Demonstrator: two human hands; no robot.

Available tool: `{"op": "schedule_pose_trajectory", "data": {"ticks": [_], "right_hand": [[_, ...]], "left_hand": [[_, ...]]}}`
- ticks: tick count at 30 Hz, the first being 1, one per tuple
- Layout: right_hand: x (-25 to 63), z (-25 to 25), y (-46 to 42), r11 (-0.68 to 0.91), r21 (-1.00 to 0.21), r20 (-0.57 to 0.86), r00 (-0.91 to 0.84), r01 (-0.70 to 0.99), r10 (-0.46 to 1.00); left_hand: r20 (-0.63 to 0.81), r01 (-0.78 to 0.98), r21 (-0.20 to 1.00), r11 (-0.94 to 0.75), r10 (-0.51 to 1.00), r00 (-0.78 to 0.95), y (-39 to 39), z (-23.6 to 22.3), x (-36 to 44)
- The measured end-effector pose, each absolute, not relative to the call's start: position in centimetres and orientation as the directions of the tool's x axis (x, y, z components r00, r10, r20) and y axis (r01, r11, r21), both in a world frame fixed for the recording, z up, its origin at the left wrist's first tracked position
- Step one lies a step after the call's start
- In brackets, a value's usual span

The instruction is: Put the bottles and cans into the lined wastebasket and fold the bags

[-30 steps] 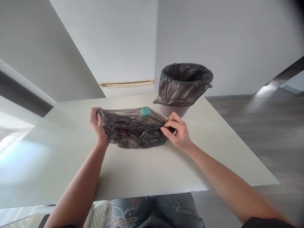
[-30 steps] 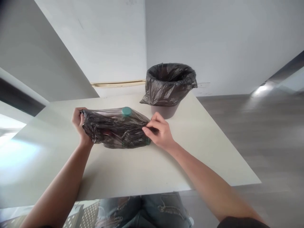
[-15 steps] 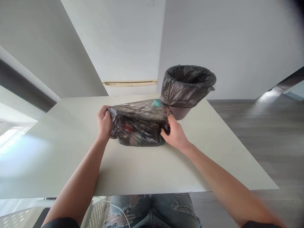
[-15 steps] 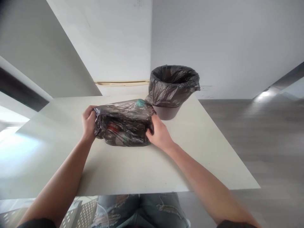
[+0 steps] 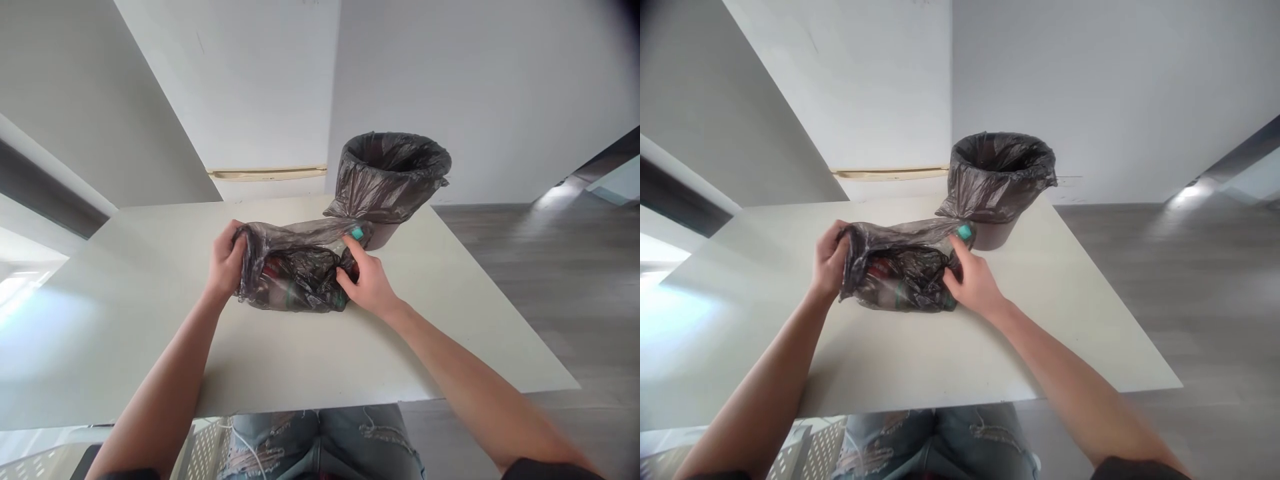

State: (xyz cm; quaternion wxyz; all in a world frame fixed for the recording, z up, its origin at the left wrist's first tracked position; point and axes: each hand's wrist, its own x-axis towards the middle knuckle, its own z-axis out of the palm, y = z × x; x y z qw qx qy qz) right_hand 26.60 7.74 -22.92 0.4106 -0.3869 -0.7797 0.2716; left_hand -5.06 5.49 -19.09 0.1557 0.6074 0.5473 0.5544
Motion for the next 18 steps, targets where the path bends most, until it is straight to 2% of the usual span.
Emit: {"op": "schedule_pose_trajectory", "data": {"ticks": [8, 11, 18], "right_hand": [[27.3, -22.4, 6.9, 0.554, -0.780, 0.428, -0.399, 0.290, 0.811], [27.6, -22.2, 6.9, 0.542, -0.804, 0.458, -0.325, 0.244, 0.827], [27.0, -21.9, 7.8, 0.428, -0.806, 0.405, -0.145, 0.409, 0.903]], "left_hand": [[0.528, 0.318, 0.845, -0.429, 0.764, -0.371, 6.6, -19.7, -6.3], [0.531, 0.281, 0.847, -0.451, 0.747, -0.400, 6.5, -19.3, -6.0], [0.537, 0.343, 0.840, -0.421, 0.736, -0.411, 6.5, -19.5, -5.9]]}}
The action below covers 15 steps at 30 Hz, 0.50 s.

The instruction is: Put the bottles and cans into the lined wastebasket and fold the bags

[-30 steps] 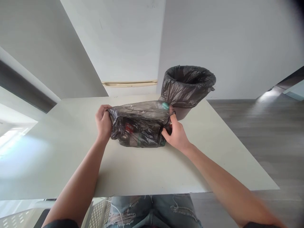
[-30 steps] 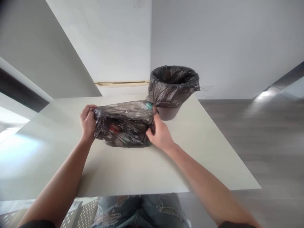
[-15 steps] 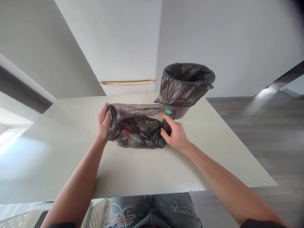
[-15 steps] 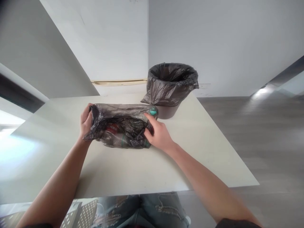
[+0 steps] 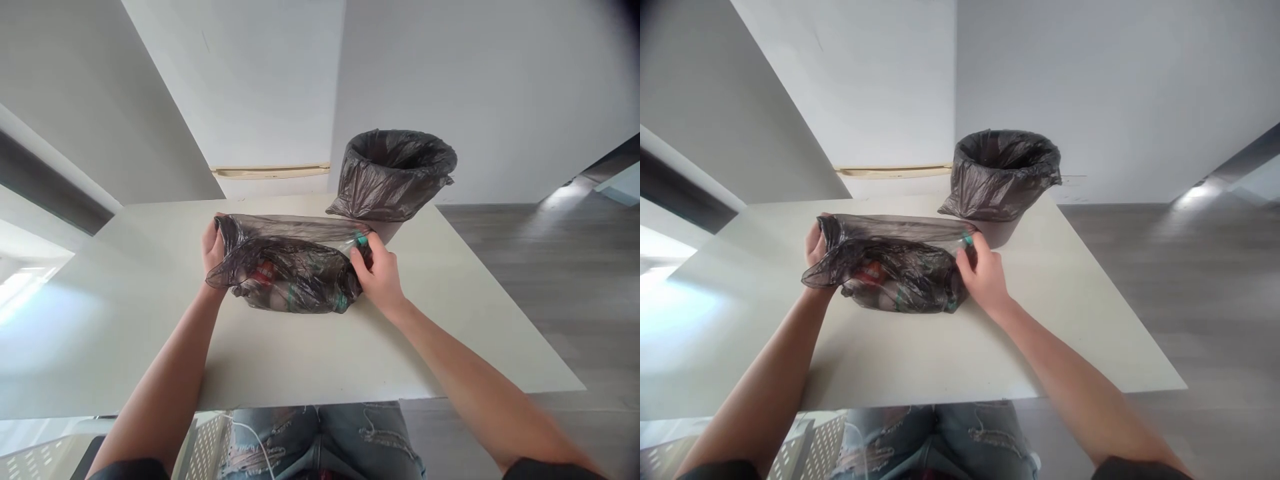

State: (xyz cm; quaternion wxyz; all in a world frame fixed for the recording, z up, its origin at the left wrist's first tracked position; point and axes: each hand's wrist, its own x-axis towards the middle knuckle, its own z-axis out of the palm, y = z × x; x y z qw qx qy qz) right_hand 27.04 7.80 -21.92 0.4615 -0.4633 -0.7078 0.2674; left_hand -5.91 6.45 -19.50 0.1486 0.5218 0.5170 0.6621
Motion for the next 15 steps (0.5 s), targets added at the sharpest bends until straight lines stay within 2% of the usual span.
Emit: {"op": "schedule_pose_trajectory", "data": {"ticks": [6, 15], "right_hand": [[27.04, -21.96, 8.45, 0.382, -0.836, 0.362, -0.127, 0.395, 0.924], [27.41, -21.02, 8.46, 0.275, -0.941, 0.245, -0.164, 0.198, 0.956]], "left_hand": [[0.516, 0.342, 0.853, -0.393, 0.733, -0.444, 6.64, -20.08, -6.55], [0.530, 0.334, 0.847, -0.414, 0.708, -0.466, 6.74, -20.38, -6.95]]}}
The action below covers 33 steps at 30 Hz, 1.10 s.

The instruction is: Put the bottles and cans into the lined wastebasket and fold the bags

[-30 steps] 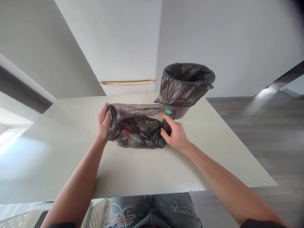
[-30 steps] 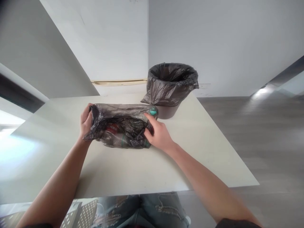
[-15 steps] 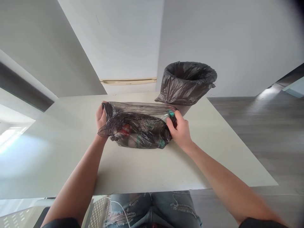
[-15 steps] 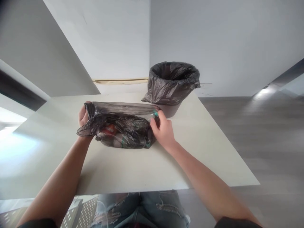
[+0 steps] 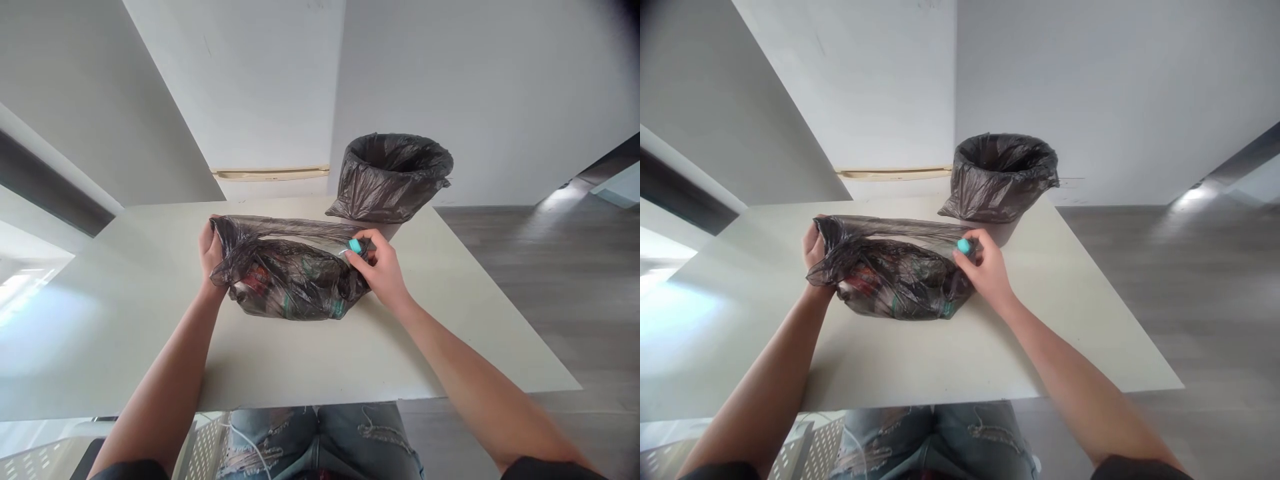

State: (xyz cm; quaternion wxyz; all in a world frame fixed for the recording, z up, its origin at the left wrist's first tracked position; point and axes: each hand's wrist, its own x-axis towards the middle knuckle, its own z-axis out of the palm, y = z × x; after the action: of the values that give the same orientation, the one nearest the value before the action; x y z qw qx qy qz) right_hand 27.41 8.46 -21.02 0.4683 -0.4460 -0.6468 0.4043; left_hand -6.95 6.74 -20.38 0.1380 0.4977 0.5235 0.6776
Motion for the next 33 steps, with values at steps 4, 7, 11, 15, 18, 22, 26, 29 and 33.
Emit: {"op": "schedule_pose_trajectory", "data": {"ticks": [4, 7, 11, 15, 18, 22, 26, 29, 33], "right_hand": [[27.7, -20.8, 8.4, 0.179, -0.983, 0.164, -0.267, 0.033, 0.950], [27.8, -20.9, 8.4, 0.142, -0.989, 0.144, -0.334, -0.031, 0.932], [27.7, -20.8, 8.4, 0.202, -0.979, 0.183, -0.365, 0.017, 0.913], [27.7, -20.3, 8.4, 0.284, -0.957, 0.245, -0.368, 0.056, 0.897], [27.8, -20.2, 8.4, 0.379, -0.924, 0.346, -0.308, 0.054, 0.886], [27.7, -20.4, 8.0, 0.512, -0.855, 0.475, -0.275, 0.081, 0.836], [27.4, -20.6, 7.3, 0.619, -0.779, 0.592, -0.213, 0.095, 0.777], [27.7, -20.4, 7.1, 0.774, -0.620, 0.776, -0.040, 0.130, 0.629], [29.1, -18.2, 7.2, 0.852, -0.433, 0.901, 0.169, 0.294, 0.399]], "left_hand": [[0.510, 0.332, 0.859, -0.390, 0.708, -0.488, 6.8, -20.4, -6.9], [0.505, 0.310, 0.863, -0.400, 0.708, -0.493, 6.7, -20.1, -6.6], [0.497, 0.295, 0.868, -0.400, 0.704, -0.507, 6.6, -20.0, -6.4], [0.521, 0.325, 0.853, -0.408, 0.681, -0.514, 6.7, -20.3, -6.5], [0.520, 0.324, 0.854, -0.407, 0.681, -0.516, 6.8, -20.5, -6.5], [0.514, 0.327, 0.858, -0.397, 0.672, -0.533, 7.0, -20.8, -6.3], [0.498, 0.323, 0.867, -0.379, 0.656, -0.567, 7.1, -21.4, -6.0], [0.489, 0.306, 0.872, -0.381, 0.660, -0.571, 7.1, -22.0, -5.9], [0.495, 0.319, 0.869, -0.379, 0.679, -0.542, 7.1, -22.5, -6.2]]}}
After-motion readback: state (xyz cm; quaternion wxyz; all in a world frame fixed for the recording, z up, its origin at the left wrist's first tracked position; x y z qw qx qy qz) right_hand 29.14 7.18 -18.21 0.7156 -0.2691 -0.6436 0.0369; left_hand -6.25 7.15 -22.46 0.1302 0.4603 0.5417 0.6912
